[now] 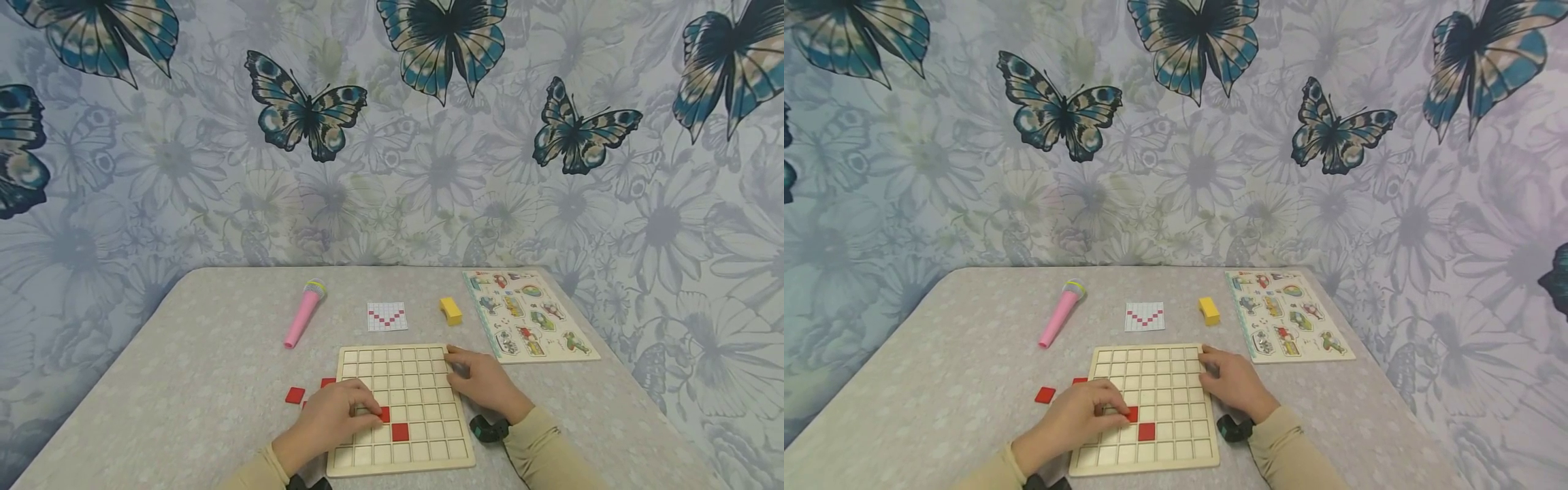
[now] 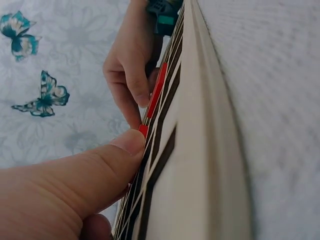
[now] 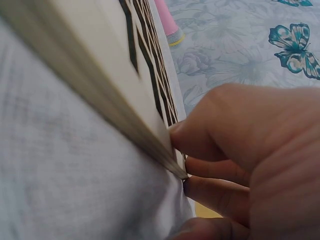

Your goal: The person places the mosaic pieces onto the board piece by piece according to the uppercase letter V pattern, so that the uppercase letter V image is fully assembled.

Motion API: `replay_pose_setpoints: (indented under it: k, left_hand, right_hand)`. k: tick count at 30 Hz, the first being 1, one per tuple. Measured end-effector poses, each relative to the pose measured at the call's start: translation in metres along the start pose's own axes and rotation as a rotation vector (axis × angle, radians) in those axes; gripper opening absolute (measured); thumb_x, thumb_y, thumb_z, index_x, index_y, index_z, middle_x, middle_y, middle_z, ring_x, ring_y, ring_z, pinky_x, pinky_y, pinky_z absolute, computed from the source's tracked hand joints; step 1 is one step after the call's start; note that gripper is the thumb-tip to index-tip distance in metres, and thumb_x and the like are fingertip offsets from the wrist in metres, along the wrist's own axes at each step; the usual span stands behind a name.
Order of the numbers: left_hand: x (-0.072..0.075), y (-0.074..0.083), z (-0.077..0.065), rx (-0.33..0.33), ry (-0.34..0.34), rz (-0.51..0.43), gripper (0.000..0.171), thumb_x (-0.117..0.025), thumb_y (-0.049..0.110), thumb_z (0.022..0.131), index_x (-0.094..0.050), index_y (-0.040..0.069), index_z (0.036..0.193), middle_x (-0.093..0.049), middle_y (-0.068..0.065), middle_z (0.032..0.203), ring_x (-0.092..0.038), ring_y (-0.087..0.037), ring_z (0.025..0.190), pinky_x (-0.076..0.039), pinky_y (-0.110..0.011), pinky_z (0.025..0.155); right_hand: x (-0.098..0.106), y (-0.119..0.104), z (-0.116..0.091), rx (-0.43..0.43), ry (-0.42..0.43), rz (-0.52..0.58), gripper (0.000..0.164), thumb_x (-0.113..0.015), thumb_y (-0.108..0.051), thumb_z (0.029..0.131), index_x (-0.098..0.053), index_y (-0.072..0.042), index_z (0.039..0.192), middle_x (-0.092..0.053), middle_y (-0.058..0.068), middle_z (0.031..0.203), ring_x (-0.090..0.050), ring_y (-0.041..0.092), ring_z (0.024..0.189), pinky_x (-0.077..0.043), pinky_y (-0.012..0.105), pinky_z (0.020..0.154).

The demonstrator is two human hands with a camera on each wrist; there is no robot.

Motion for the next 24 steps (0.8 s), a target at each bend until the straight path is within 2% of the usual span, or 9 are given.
replay_pose_setpoints:
  k: [11,19,24]
  left_hand:
    - [0.0018,-0.0011,0.0006,-0.005,0.016,0.002,0.006,-0.085,0.04,0.081,-0.081,0.038,0.085,-0.064,0.027,0.091,-0.058,0.006,0.077,-0.044,-0.019,0.06]
    - [0.0002,0.0014,-0.0016,-0.045,0.003,0.051,0.009,-0.084,0.037,0.084,-0.076,0.041,0.082,-0.063,0.029,0.093,-0.048,0.007,0.06,-0.04,-0.02,0.05]
    - [-0.0003,0.0012,-0.0016,-0.061,0.011,0.04,0.01,-0.084,0.036,0.084,-0.076,0.039,0.082,-0.065,0.028,0.093,-0.051,0.007,0.065,-0.041,-0.019,0.052]
  right_hand:
    - [0.0002,-0.0012,0.0003,-0.007,0.002,-0.004,0.04,-0.07,-0.016,0.094,-0.068,-0.005,0.133,-0.058,0.01,0.148,-0.052,0.035,0.14,-0.042,0.054,0.112]
    - [-0.0008,-0.0014,0.0005,-0.007,0.003,-0.004,0.04,-0.071,-0.016,0.094,-0.068,-0.005,0.133,-0.058,0.011,0.148,-0.052,0.035,0.14,-0.042,0.054,0.112]
    - [-0.0004,-0.0005,-0.0003,-0.008,0.002,-0.004,0.04,-0.07,-0.016,0.094,-0.068,-0.005,0.133,-0.058,0.011,0.148,-0.052,0.035,0.14,-0.042,0.054,0.112]
Point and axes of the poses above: each hand's wrist, its own z-axis towards the middle knuckle, its own x-axis out of the back of the hand, y = z × x, the point moved 3 cm from there along z, towards the middle knuckle
